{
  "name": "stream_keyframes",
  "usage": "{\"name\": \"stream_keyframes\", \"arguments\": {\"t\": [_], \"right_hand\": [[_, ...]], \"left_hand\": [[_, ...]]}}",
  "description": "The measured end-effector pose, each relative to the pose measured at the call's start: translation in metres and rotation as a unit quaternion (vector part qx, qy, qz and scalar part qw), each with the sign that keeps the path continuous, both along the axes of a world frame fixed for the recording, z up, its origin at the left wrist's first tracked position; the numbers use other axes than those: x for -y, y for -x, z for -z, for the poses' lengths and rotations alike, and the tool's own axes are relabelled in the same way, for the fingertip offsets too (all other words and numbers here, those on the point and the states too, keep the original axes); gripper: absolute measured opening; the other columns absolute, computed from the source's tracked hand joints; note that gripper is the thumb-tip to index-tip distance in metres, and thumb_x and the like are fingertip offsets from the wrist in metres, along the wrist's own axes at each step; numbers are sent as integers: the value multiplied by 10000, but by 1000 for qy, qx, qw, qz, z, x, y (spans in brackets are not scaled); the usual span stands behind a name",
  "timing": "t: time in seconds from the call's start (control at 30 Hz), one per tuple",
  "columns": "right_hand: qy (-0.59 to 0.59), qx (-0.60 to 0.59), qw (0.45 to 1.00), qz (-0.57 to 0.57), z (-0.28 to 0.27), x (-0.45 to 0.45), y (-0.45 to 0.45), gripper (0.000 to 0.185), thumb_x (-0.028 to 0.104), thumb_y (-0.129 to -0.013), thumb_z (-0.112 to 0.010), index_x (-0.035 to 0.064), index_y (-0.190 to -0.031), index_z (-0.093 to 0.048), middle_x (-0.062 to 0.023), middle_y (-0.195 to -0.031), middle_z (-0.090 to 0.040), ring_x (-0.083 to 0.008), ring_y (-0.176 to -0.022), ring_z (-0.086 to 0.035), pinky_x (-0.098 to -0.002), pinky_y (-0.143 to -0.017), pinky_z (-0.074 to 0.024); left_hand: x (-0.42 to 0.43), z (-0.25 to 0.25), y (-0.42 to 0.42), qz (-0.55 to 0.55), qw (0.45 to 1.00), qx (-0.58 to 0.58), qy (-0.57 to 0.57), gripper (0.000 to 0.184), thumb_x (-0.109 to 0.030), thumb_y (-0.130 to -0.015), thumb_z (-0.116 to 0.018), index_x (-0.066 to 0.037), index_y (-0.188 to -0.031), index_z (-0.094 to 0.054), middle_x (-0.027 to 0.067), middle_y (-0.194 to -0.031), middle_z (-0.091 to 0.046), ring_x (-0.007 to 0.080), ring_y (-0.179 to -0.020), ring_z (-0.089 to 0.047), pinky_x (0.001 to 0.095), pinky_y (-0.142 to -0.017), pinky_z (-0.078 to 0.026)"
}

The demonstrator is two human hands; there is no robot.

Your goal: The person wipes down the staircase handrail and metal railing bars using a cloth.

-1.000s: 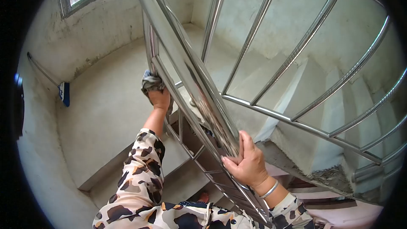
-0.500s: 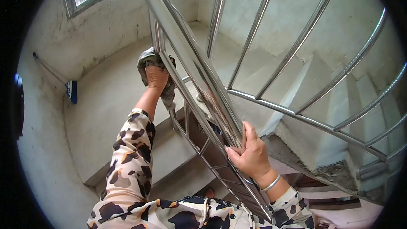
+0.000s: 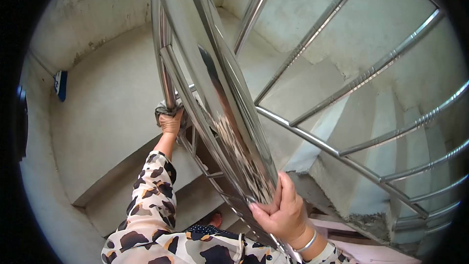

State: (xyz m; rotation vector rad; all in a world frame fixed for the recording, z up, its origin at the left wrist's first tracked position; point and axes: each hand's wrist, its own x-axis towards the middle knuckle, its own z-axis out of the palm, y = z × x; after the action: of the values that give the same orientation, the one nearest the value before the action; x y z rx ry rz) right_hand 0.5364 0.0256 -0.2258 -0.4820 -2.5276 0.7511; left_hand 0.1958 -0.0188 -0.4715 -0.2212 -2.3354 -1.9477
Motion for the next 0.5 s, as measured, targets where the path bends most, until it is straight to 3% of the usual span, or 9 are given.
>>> {"name": "stream_keyframes", "arguments": {"t": [0.1, 0.17, 0.2, 0.27, 0.33, 0.37, 0.43, 0.5], "right_hand": [[3, 34, 999, -2, -8, 4, 1, 733, 105, -610, -738, -119, -1158, -306, -165, -717, -546, -182, -579, -551, -248, -547, -444], [-13, 34, 999, -8, -9, 5, 4, 736, 103, -607, -741, -129, -1151, -304, -157, -706, -543, -173, -577, -543, -240, -541, -439], [-30, 20, 999, -11, -9, 5, 6, 739, 102, -604, -744, -139, -1145, -301, -150, -695, -539, -165, -575, -534, -233, -536, -434], [0, 23, 1000, -5, -8, 5, 2, 761, 116, -598, -754, -150, -1144, -296, -156, -729, -549, -188, -599, -550, -248, -554, -441], [22, 58, 998, 10, -6, 3, -4, 768, 87, -608, -690, -104, -1223, -270, -173, -961, -578, -189, -811, -578, -277, -764, -441], [53, 71, 995, 49, -16, 13, 6, 751, 89, -598, -700, -119, -1192, -289, -123, -773, -609, -156, -666, -584, -257, -697, -453], [-1, 92, 995, 24, -18, 7, 5, 743, 87, -594, -704, -127, -1177, -295, -96, -684, -595, -143, -609, -573, -245, -661, -452], [-52, 93, 994, -9, -17, 3, 5, 732, 105, -590, -717, -142, -1144, -307, -58, -546, -563, -127, -550, -567, -221, -601, -446]], "left_hand": [[-7, 39, 9, -29, 999, 12, 17, 480, -356, -598, -749, -19, -900, -589, 98, -756, -610, 190, -683, -560, 318, -694, -455], [-5, 50, 9, -4, 997, 72, 39, 475, -387, -565, -748, -47, -860, -597, 144, -771, -612, 318, -718, -583, 361, -672, -467], [-4, 67, 10, -8, 996, 77, 39, 475, -387, -565, -748, -47, -860, -597, 144, -771, -612, 318, -718, -583, 361, -672, -467], [-7, 99, 12, -29, 982, 148, 118, 411, -293, -565, -772, -46, -850, -609, 139, -754, -621, 290, -679, -597, 357, -638, -474], [-12, 114, 9, -19, 968, 241, 63, 355, -134, -591, -776, -35, -895, -621, 110, -788, -647, 188, -641, -573, 342, -620, -473], [-16, 142, 15, -32, 958, 282, 38, 335, -138, -600, -776, -24, -873, -618, 95, -770, -644, 178, -620, -568, 337, -608, -472], [-22, 157, 14, -44, 943, 329, 15, 318, -142, -610, -776, -14, -851, -615, 80, -751, -641, 168, -600, -563, 331, -597, -472], [-23, 124, 10, -36, 899, 437, 6, 158, -87, -712, -687, -20, -817, -590, 84, -722, -621, 181, -567, -579, 353, -536, -486]]}}
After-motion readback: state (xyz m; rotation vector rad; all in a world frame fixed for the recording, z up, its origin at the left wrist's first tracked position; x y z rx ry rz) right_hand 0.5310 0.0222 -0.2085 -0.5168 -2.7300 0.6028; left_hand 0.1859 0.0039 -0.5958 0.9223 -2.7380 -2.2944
